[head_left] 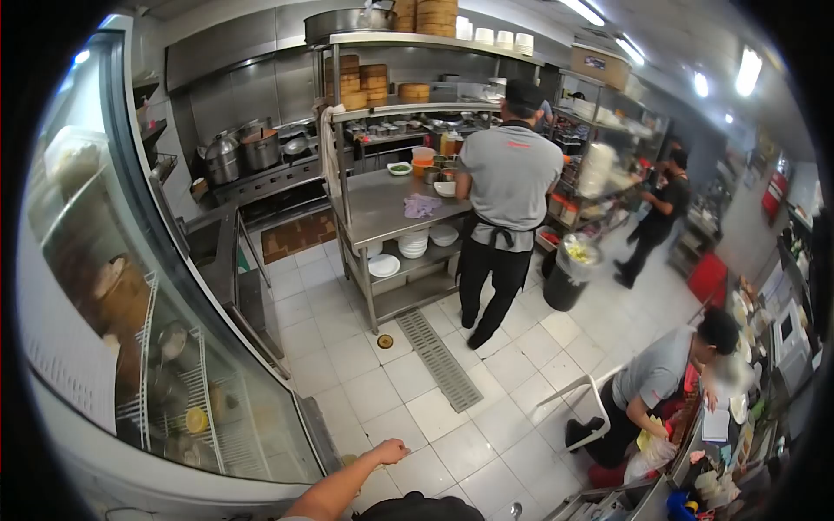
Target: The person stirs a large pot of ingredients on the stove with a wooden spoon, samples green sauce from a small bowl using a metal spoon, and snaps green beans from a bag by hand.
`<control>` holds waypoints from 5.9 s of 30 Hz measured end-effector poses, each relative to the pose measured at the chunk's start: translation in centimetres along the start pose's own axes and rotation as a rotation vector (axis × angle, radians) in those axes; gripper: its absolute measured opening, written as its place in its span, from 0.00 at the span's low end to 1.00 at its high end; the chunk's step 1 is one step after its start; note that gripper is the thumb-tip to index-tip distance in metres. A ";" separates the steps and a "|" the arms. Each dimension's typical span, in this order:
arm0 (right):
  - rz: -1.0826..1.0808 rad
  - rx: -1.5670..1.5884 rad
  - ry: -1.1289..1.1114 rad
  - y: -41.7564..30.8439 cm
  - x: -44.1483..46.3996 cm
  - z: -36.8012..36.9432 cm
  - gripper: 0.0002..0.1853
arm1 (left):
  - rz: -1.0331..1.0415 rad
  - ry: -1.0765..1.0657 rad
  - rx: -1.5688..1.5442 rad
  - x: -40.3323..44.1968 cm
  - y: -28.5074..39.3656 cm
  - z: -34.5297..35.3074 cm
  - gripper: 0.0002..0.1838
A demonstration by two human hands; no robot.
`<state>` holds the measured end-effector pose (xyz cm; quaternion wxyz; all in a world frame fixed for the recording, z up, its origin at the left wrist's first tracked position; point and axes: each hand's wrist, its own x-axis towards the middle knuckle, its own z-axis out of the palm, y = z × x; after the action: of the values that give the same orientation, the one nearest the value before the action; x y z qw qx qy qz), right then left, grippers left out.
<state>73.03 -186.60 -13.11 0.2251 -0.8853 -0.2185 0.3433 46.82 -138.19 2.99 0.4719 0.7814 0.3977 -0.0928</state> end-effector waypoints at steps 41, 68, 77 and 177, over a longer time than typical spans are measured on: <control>-0.246 0.261 -1.041 -89.1 26.1 20.3 0.16 | -0.133 0.768 -0.975 14.9 -22.4 -58.4 0.09; -0.418 0.102 -1.046 -140.2 42.5 36.2 0.12 | 1.775 -0.028 -1.112 9.5 -6.5 -104.2 0.22; -0.122 0.448 -0.609 -143.5 46.6 33.7 0.13 | 1.974 -0.313 -1.346 19.1 -8.3 -117.0 0.25; 0.921 1.147 -0.488 -155.9 74.2 79.4 0.10 | -0.171 1.172 -1.693 76.9 -85.7 -158.2 0.12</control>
<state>30.37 -1.45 -18.06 0.4283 -0.5311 0.3401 0.6472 0.83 51.59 -8.90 0.5911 0.0850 0.5544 0.5796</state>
